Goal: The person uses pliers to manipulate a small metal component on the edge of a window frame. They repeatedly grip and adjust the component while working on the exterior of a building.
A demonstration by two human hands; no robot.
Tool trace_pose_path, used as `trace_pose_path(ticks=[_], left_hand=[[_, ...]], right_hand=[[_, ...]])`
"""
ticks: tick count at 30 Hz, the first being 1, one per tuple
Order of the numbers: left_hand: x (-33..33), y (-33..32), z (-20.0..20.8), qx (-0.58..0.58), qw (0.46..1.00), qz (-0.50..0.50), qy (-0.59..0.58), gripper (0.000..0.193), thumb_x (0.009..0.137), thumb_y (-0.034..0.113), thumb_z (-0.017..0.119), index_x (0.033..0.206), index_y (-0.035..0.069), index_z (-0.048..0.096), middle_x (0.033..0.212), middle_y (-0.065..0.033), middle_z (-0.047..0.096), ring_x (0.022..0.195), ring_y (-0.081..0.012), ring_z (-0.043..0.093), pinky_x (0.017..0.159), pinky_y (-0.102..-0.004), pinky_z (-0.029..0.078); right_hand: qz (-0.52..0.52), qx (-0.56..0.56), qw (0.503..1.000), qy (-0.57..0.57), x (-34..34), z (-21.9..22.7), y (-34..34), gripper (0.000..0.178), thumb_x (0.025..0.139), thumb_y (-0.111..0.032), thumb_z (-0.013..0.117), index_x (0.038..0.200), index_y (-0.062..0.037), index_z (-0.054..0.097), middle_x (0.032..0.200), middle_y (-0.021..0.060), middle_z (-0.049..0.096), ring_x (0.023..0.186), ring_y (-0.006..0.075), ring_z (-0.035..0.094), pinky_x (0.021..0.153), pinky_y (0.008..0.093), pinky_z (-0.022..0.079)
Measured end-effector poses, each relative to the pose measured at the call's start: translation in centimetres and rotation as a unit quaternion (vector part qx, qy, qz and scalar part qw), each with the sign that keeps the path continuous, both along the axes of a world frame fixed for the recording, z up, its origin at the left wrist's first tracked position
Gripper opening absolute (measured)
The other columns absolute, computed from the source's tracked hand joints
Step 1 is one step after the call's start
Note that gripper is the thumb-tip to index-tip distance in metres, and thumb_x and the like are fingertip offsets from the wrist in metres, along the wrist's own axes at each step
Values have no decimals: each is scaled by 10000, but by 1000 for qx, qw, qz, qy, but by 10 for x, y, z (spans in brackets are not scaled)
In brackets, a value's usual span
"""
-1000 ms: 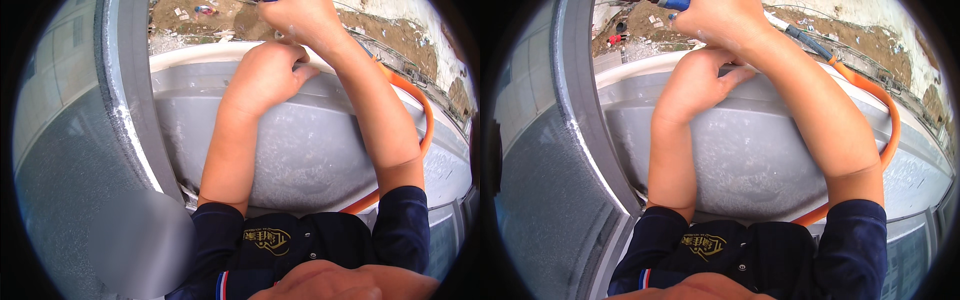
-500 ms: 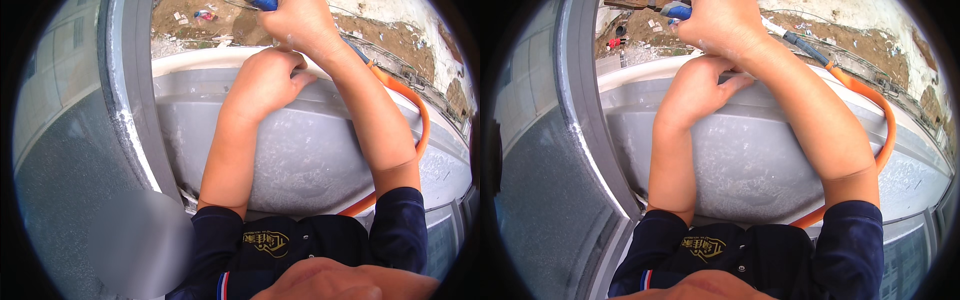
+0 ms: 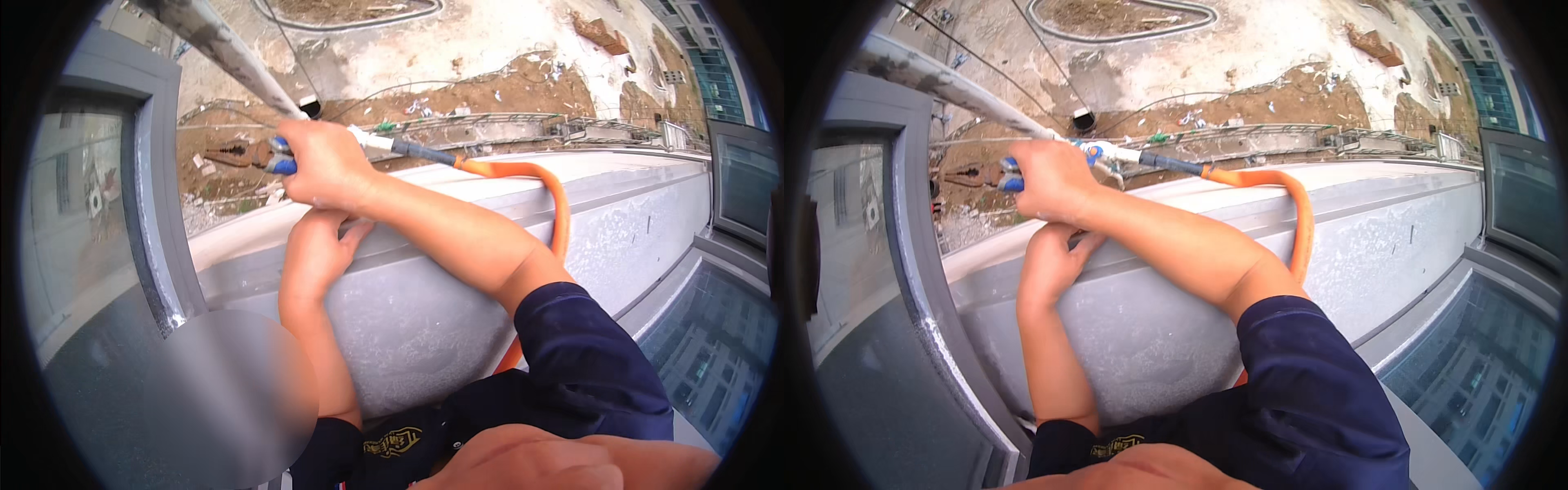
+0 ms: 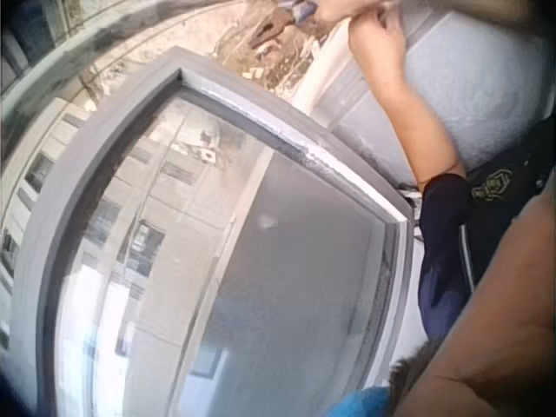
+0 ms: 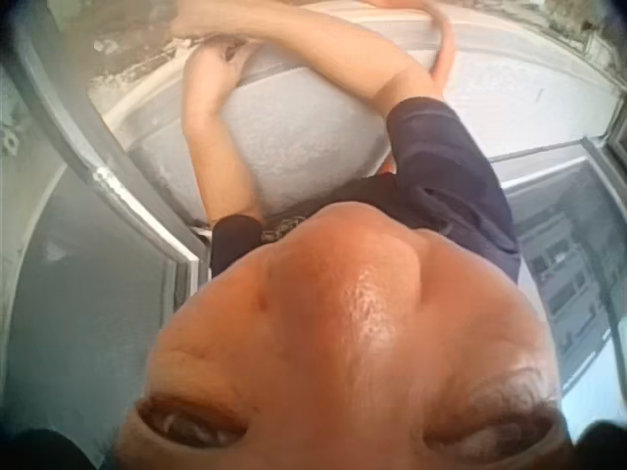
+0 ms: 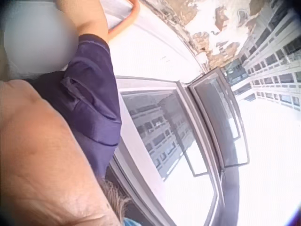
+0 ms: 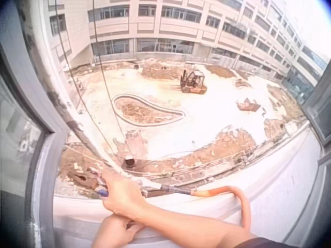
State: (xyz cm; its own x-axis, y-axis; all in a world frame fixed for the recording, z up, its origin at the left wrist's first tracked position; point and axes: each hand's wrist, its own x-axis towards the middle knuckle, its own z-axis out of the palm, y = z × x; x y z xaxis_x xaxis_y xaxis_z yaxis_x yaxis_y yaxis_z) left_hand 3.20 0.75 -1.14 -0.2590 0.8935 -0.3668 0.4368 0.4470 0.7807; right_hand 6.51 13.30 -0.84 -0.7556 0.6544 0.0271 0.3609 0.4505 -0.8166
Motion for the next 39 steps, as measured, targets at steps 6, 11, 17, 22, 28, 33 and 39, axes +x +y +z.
trace_pose_path(ticks=[6,11,17,22,28,33,39], left_hand=[[-5,1,0,4,1000,-6,28,259,806,189,759,986,15,692,973,-152,710,911,-341,669,799,-415,515],[-6,0,-3,25,999,-18,31,248,802,201,753,961,23,687,965,-151,699,908,-362,652,793,-434,509],[-8,-3,1,19,999,-22,32,249,799,192,751,964,17,686,955,-159,701,904,-372,652,792,-441,510],[-6,-2,-5,18,999,-14,30,245,802,194,747,960,17,689,961,-165,701,905,-375,652,795,-440,511],[-3,2,-2,18,999,-12,30,255,806,209,750,951,8,690,955,-169,703,906,-371,654,795,-442,512],[-6,0,-3,20,999,-7,47,283,795,255,763,913,5,699,947,-180,700,892,-370,657,784,-440,513],[-9,0,3,6,998,-25,49,268,793,252,754,906,14,706,950,-173,702,902,-364,657,802,-450,509]], right_hand=[[-10,32,999,2,-4,-5,4,250,646,-101,673,867,-40,573,811,208,639,817,438,619,694,515,476],[-8,37,999,2,-3,-3,3,269,631,-108,679,867,-39,570,809,209,642,814,439,622,694,512,480],[-5,34,999,1,-5,-2,-2,266,623,-103,672,860,-41,567,820,208,643,813,443,618,690,510,482],[-2,37,999,0,-6,-6,1,271,624,-104,671,866,-40,567,842,208,645,819,446,615,699,509,486],[-3,47,999,-11,-2,-6,5,287,634,-102,672,902,-43,587,852,205,648,832,441,617,720,504,489],[4,54,998,-27,-7,-9,6,298,669,-127,694,944,-59,604,842,195,663,828,440,621,712,492,492],[1,57,997,-52,-7,-5,5,340,696,-151,680,1021,-58,636,809,199,664,780,428,629,700,451,509]])
